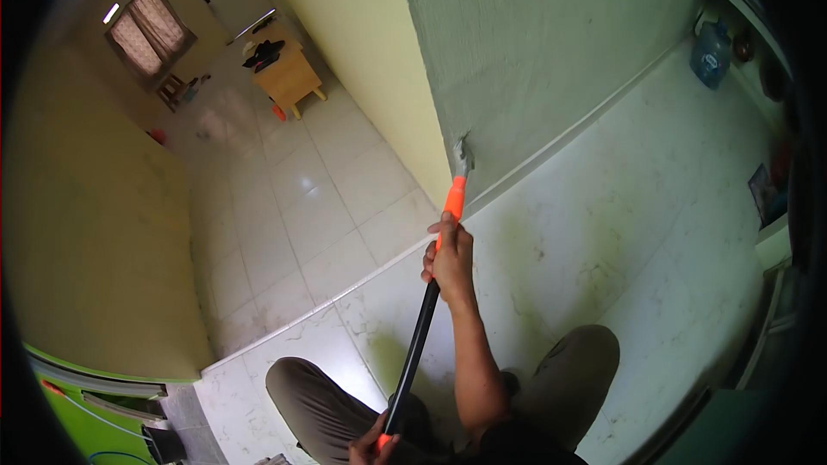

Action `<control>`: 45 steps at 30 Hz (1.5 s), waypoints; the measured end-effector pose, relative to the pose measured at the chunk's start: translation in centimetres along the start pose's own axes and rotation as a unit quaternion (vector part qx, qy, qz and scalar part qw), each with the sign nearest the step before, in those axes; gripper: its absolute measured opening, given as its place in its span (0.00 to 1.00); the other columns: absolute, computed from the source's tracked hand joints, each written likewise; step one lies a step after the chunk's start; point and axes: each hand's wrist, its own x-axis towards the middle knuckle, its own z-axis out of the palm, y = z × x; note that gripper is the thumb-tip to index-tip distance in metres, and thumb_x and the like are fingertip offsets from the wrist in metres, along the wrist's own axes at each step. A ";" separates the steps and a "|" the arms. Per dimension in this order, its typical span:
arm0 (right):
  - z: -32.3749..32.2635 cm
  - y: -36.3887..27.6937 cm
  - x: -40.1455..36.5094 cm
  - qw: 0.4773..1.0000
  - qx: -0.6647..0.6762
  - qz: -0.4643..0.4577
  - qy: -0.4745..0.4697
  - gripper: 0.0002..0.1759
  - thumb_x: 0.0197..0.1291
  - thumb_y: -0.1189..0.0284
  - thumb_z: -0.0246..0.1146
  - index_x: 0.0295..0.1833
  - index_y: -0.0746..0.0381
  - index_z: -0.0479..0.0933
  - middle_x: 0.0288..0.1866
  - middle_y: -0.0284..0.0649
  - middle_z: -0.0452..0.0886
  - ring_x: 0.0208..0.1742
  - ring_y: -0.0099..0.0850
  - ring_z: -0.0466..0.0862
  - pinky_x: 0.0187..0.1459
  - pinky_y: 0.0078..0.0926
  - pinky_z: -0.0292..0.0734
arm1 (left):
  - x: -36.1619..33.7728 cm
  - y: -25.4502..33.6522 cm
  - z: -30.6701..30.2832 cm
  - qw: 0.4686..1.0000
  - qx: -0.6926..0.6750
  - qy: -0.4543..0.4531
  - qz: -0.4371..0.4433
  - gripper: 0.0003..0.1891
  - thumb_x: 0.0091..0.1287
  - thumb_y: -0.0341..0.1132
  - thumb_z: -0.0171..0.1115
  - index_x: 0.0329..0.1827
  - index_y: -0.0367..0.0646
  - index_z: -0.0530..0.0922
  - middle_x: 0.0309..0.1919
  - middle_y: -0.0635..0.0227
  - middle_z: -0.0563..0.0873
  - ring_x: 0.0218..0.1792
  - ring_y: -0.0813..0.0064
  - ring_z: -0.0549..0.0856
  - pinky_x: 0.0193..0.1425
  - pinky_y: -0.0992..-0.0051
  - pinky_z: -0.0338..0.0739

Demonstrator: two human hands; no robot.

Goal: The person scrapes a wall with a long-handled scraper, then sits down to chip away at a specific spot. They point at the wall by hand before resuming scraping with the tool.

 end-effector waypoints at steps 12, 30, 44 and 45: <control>-0.2 0.4 0.0 0.999 0.025 0.001 -0.022 0.32 0.81 0.43 0.49 0.47 0.66 0.70 0.17 0.31 0.64 0.12 0.22 0.66 0.15 0.27 0.65 | -0.8 -0.3 -0.4 0.996 0.048 -0.028 -0.075 0.22 0.78 0.24 0.62 0.73 0.31 0.76 0.46 0.77 0.83 0.40 0.88 0.76 0.45 0.87 0.70; 0.9 -0.2 -1.1 0.998 0.061 0.016 -0.014 0.30 0.81 0.44 0.49 0.45 0.64 0.69 0.17 0.30 0.64 0.12 0.22 0.66 0.15 0.28 0.65 | -1.1 -0.9 -2.0 0.991 0.032 -0.008 0.129 0.23 0.76 0.22 0.64 0.74 0.33 0.76 0.45 0.70 0.88 0.37 0.86 0.83 0.41 0.88 0.76; 2.6 -0.8 -1.9 0.997 0.072 0.002 -0.015 0.26 0.82 0.47 0.48 0.47 0.62 0.70 0.20 0.30 0.65 0.15 0.21 0.65 0.17 0.26 0.63 | -0.9 -0.8 -5.2 0.994 0.069 -0.022 0.083 0.24 0.78 0.25 0.62 0.76 0.37 0.75 0.34 0.82 0.83 0.30 0.91 0.75 0.36 0.89 0.69; 2.7 -0.9 -2.0 0.997 0.071 0.007 -0.013 0.26 0.82 0.47 0.48 0.47 0.62 0.70 0.20 0.30 0.65 0.15 0.21 0.65 0.17 0.26 0.63 | -1.1 -1.2 -5.2 0.996 0.057 -0.020 0.063 0.24 0.78 0.25 0.63 0.76 0.37 0.75 0.34 0.81 0.82 0.31 0.91 0.75 0.36 0.89 0.70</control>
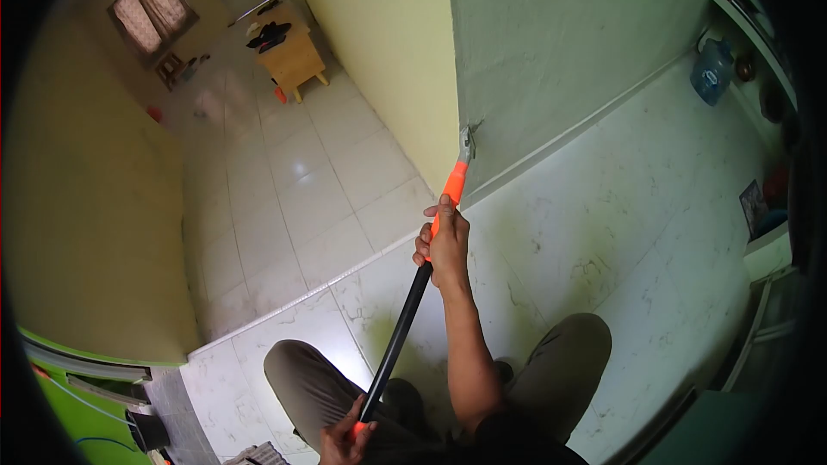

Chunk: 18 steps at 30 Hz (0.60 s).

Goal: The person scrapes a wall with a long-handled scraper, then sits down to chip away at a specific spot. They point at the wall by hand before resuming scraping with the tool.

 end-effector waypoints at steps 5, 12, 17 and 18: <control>-0.2 0.2 0.1 1.000 -0.002 0.009 0.003 0.26 0.83 0.47 0.48 0.46 0.62 0.70 0.19 0.30 0.64 0.15 0.21 0.65 0.16 0.26 0.63 | -0.2 -1.6 0.9 0.998 -0.028 0.017 -0.050 0.26 0.78 0.27 0.63 0.78 0.36 0.72 0.30 0.82 0.79 0.29 0.90 0.72 0.37 0.89 0.69; -4.2 -4.0 5.6 0.998 -0.021 -0.054 0.035 0.27 0.80 0.44 0.51 0.46 0.61 0.69 0.19 0.30 0.65 0.14 0.23 0.66 0.15 0.27 0.63 | 7.0 7.4 3.6 0.996 0.026 -0.057 -0.065 0.11 0.78 0.32 0.66 0.46 0.29 0.87 0.24 0.81 0.80 0.26 0.88 0.74 0.27 0.85 0.66; -3.3 -2.1 4.7 1.000 0.005 -0.013 0.001 0.27 0.82 0.46 0.49 0.45 0.61 0.67 0.20 0.31 0.66 0.14 0.22 0.67 0.16 0.27 0.65 | 5.3 1.2 2.5 0.996 -0.065 -0.030 -0.047 0.19 0.80 0.22 0.57 0.71 0.32 0.77 0.45 0.73 0.85 0.38 0.89 0.79 0.43 0.90 0.73; -3.4 -2.8 4.5 1.000 0.011 -0.011 0.003 0.28 0.81 0.44 0.49 0.46 0.61 0.67 0.20 0.31 0.65 0.15 0.21 0.65 0.17 0.26 0.64 | 5.5 2.5 3.1 0.996 -0.068 -0.016 -0.046 0.21 0.80 0.23 0.57 0.74 0.33 0.76 0.44 0.74 0.85 0.38 0.88 0.80 0.45 0.88 0.74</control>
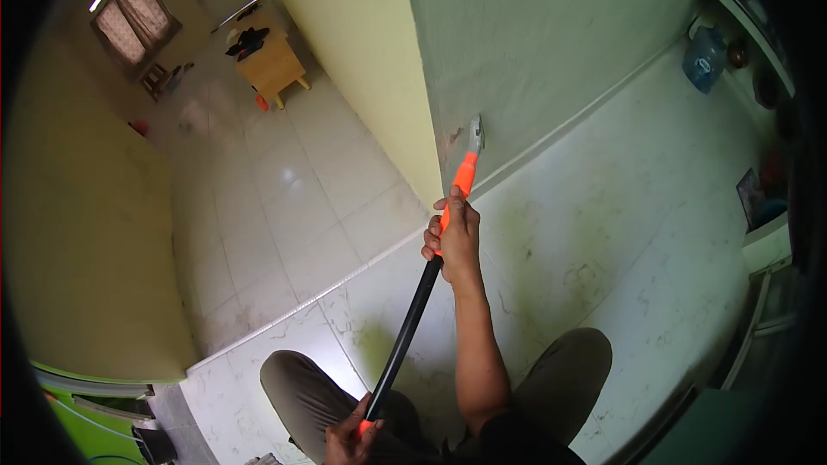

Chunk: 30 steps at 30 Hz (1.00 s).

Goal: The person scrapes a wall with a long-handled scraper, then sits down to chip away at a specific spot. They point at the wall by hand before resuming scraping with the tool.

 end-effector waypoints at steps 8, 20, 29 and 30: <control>2.2 3.2 -3.4 0.999 -0.001 0.028 -0.019 0.29 0.81 0.45 0.50 0.46 0.63 0.67 0.17 0.32 0.64 0.11 0.23 0.66 0.14 0.28 0.66 | -4.8 -3.4 -3.4 0.983 -0.095 0.018 -0.157 0.30 0.79 0.28 0.58 0.83 0.35 0.64 0.17 0.84 0.68 0.18 0.86 0.65 0.55 0.80 0.79; 0.9 2.5 -1.8 1.000 -0.006 0.022 -0.014 0.27 0.80 0.46 0.52 0.46 0.63 0.67 0.17 0.33 0.65 0.11 0.25 0.68 0.13 0.30 0.66 | -3.5 -0.9 -0.4 0.990 -0.108 0.075 -0.056 0.21 0.79 0.30 0.62 0.73 0.33 0.77 0.22 0.84 0.76 0.24 0.91 0.68 0.26 0.82 0.61; -2.6 1.4 2.2 0.998 0.034 0.039 0.020 0.27 0.81 0.45 0.51 0.47 0.62 0.67 0.20 0.32 0.65 0.15 0.23 0.67 0.15 0.28 0.65 | -0.3 2.6 2.0 0.996 0.063 0.017 -0.061 0.21 0.78 0.28 0.64 0.71 0.32 0.78 0.32 0.81 0.80 0.29 0.91 0.72 0.29 0.84 0.66; -1.8 2.1 1.3 0.999 0.032 0.032 0.011 0.28 0.81 0.44 0.51 0.47 0.62 0.67 0.20 0.32 0.66 0.14 0.23 0.67 0.15 0.28 0.65 | -1.4 1.8 1.3 0.998 0.012 0.032 -0.061 0.22 0.78 0.28 0.63 0.73 0.33 0.77 0.36 0.81 0.82 0.32 0.90 0.74 0.34 0.85 0.68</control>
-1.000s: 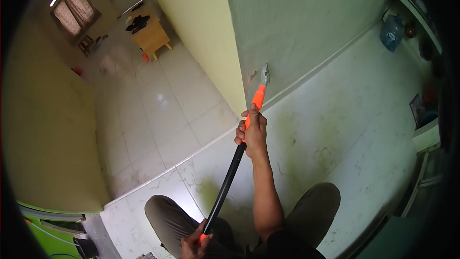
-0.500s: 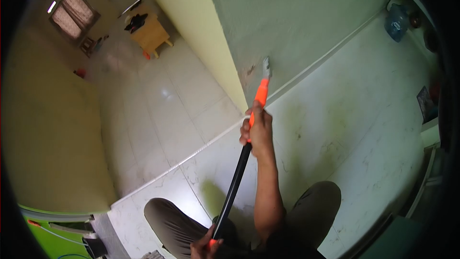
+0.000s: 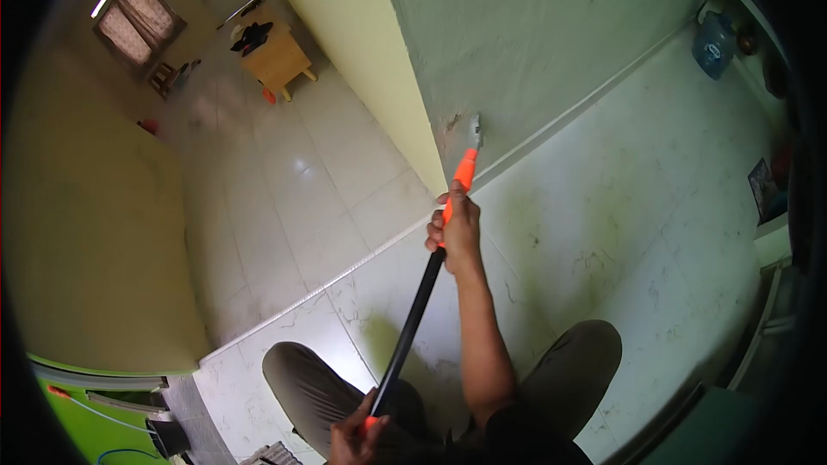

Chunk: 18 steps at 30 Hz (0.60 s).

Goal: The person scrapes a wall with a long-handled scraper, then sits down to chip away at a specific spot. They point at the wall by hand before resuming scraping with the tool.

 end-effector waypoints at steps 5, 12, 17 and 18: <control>2.3 1.8 -3.4 1.000 -0.001 0.015 -0.027 0.29 0.81 0.43 0.50 0.46 0.63 0.67 0.18 0.32 0.66 0.13 0.23 0.68 0.15 0.27 0.66 | -2.9 -1.0 -3.4 0.992 0.116 0.001 0.054 0.24 0.79 0.32 0.63 0.76 0.38 0.76 0.33 0.82 0.82 0.31 0.90 0.75 0.36 0.85 0.69; 3.3 2.0 -5.0 0.999 -0.006 0.032 -0.029 0.28 0.80 0.42 0.51 0.45 0.60 0.67 0.19 0.30 0.66 0.15 0.20 0.65 0.17 0.26 0.64 | -4.2 -0.7 -3.7 0.989 0.125 0.022 0.075 0.22 0.79 0.34 0.63 0.74 0.39 0.78 0.26 0.85 0.75 0.27 0.90 0.68 0.29 0.84 0.62; 3.3 2.1 -5.2 0.999 0.003 0.044 -0.030 0.30 0.80 0.42 0.51 0.46 0.62 0.67 0.18 0.32 0.66 0.13 0.23 0.67 0.16 0.28 0.65 | -4.7 -1.6 -3.8 0.990 0.126 0.008 0.067 0.22 0.78 0.32 0.63 0.74 0.39 0.78 0.24 0.86 0.73 0.25 0.90 0.66 0.28 0.83 0.59; 3.2 2.2 -5.2 0.999 0.003 0.043 -0.031 0.30 0.80 0.42 0.51 0.46 0.62 0.67 0.18 0.32 0.66 0.13 0.23 0.67 0.16 0.28 0.66 | -4.8 -0.6 -3.9 0.989 0.142 -0.002 0.047 0.22 0.78 0.32 0.63 0.74 0.39 0.78 0.24 0.86 0.73 0.26 0.90 0.66 0.28 0.83 0.60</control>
